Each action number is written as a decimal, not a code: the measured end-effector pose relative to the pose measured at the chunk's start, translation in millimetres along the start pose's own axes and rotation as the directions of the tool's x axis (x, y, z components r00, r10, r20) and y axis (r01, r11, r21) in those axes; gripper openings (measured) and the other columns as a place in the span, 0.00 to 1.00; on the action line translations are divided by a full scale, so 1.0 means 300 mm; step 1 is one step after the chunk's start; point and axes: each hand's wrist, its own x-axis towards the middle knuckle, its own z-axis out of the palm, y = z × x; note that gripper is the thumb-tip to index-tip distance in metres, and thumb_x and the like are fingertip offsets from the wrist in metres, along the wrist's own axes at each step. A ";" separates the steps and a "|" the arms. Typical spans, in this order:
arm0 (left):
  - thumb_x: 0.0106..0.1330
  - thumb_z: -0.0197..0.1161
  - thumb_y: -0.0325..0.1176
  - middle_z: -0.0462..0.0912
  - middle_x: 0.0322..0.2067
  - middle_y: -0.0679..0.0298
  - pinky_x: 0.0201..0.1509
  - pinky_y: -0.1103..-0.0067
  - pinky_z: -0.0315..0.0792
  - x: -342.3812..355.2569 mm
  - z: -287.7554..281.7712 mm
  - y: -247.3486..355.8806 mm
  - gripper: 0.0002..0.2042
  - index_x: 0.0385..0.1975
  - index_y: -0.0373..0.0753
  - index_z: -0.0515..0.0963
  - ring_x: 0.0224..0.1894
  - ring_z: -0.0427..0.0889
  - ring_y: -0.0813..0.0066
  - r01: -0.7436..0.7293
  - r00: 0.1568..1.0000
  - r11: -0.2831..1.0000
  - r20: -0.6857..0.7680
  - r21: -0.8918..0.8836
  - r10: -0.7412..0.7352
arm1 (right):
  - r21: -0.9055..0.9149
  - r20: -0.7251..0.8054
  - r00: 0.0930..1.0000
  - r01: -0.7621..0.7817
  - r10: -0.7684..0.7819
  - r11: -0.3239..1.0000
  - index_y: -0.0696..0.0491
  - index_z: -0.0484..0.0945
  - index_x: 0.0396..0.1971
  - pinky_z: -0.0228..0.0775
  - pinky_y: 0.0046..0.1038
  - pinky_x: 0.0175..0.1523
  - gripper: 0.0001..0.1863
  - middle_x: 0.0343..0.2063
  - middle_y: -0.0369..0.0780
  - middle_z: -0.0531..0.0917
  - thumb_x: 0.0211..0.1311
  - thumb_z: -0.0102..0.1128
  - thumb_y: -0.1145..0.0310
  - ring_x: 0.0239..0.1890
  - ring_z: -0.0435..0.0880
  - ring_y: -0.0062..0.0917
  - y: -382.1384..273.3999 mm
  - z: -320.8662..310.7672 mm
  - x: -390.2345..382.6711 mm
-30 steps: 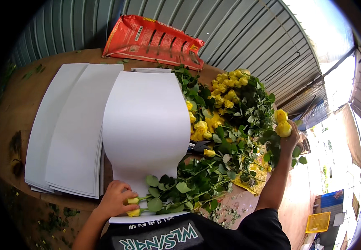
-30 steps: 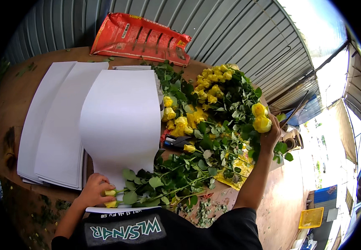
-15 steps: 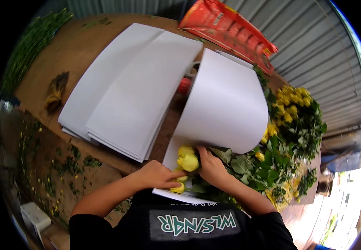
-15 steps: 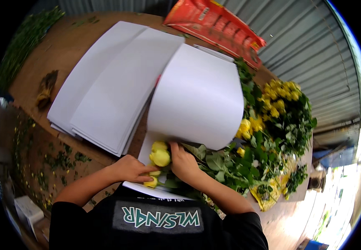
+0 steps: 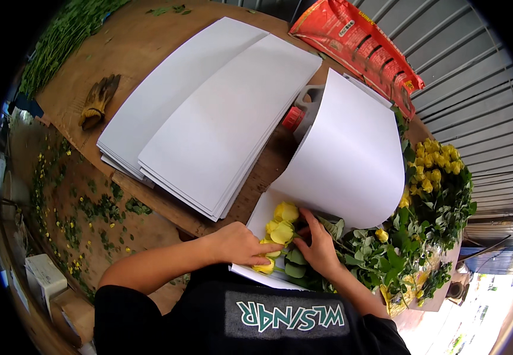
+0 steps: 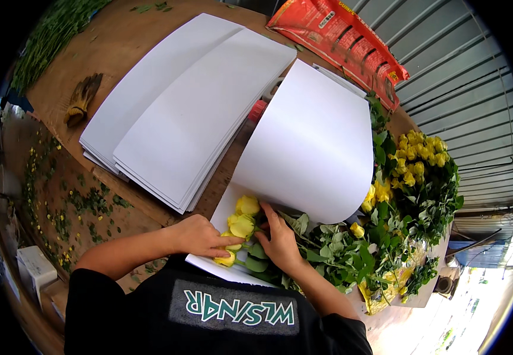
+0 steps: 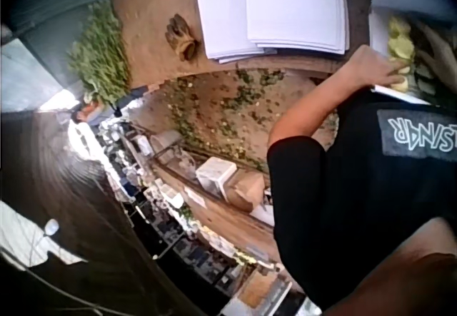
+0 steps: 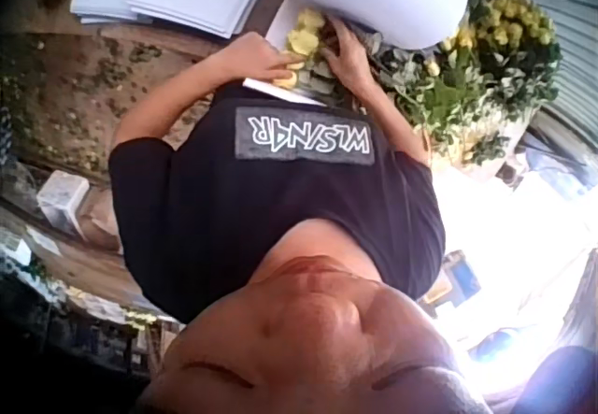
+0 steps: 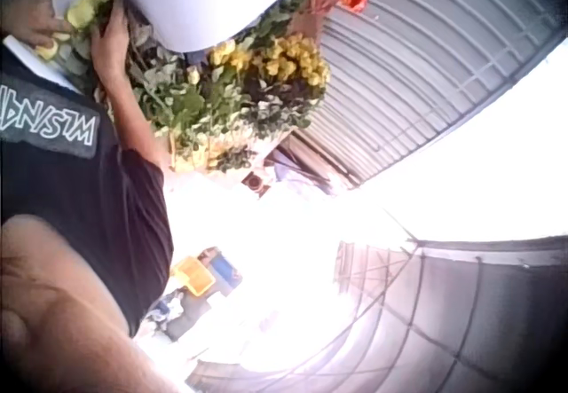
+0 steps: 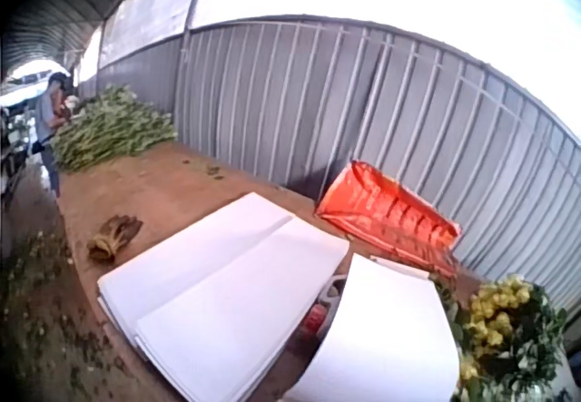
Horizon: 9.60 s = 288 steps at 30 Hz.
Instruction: The person arranges yellow roses and green leaves into a white box. They repeatedly pick up flowers, place them into the box, and adjust the arrangement while handling white paper sheets on the table.
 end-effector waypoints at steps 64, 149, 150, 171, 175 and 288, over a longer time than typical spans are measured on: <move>0.59 0.45 0.51 0.73 0.13 0.63 0.19 0.72 0.69 0.006 0.028 0.004 0.14 0.45 0.66 0.69 0.15 0.74 0.64 0.011 1.000 0.998 0.007 -0.068 -0.011 | -0.517 -0.043 0.990 0.095 -0.137 0.851 0.52 0.68 0.27 0.67 0.34 0.27 0.17 0.27 0.39 0.72 0.30 0.57 0.79 0.27 0.75 0.36 -0.047 0.041 -0.012; 0.55 0.56 0.45 0.66 0.48 0.51 0.19 0.76 0.71 0.119 -0.103 0.071 0.17 0.41 0.44 0.72 0.19 0.77 0.64 0.127 0.991 0.989 0.033 0.073 -0.130 | -0.648 -0.384 0.831 0.068 -0.402 0.759 0.54 0.78 0.27 0.65 0.24 0.23 0.16 0.18 0.36 0.77 0.29 0.64 0.78 0.19 0.72 0.26 -0.313 -0.518 -0.161; 0.55 0.56 0.46 0.66 0.48 0.51 0.19 0.76 0.71 0.110 -0.101 0.065 0.18 0.41 0.43 0.72 0.18 0.77 0.65 0.113 0.993 0.992 0.038 0.063 -0.116 | -0.559 -0.283 0.899 0.130 -0.335 0.819 0.54 0.78 0.26 0.65 0.24 0.23 0.16 0.17 0.35 0.77 0.28 0.65 0.78 0.19 0.72 0.25 -0.339 -0.485 -0.138; 0.51 0.59 0.44 0.67 0.48 0.51 0.18 0.78 0.71 0.117 -0.086 0.060 0.17 0.33 0.38 0.73 0.18 0.77 0.68 0.042 0.996 0.997 -0.086 0.068 -0.037 | 0.361 -0.180 0.883 0.469 -0.433 0.806 0.55 0.81 0.21 0.51 0.21 0.24 0.09 0.17 0.38 0.81 0.47 0.59 0.65 0.16 0.62 0.19 -0.073 -0.512 -0.084; 0.52 0.59 0.44 0.66 0.48 0.51 0.17 0.78 0.70 0.099 -0.056 0.045 0.16 0.36 0.41 0.74 0.16 0.75 0.69 0.037 0.991 0.996 -0.133 0.077 -0.026 | 0.232 -0.138 0.908 0.419 -0.397 0.878 0.56 0.80 0.21 0.55 0.22 0.24 0.06 0.17 0.37 0.80 0.43 0.60 0.70 0.17 0.67 0.20 -0.103 -0.492 -0.060; 0.58 0.45 0.59 0.73 0.42 0.47 0.50 0.69 0.65 0.189 -0.183 0.298 0.35 0.56 0.34 0.57 0.48 0.71 0.58 0.209 0.520 0.977 0.851 -0.044 -0.073 | -0.370 0.116 0.943 0.333 -0.312 0.868 0.57 0.65 0.48 0.43 0.41 0.61 0.25 0.56 0.48 0.59 0.57 0.47 0.54 0.60 0.53 0.39 -0.076 -0.069 -0.041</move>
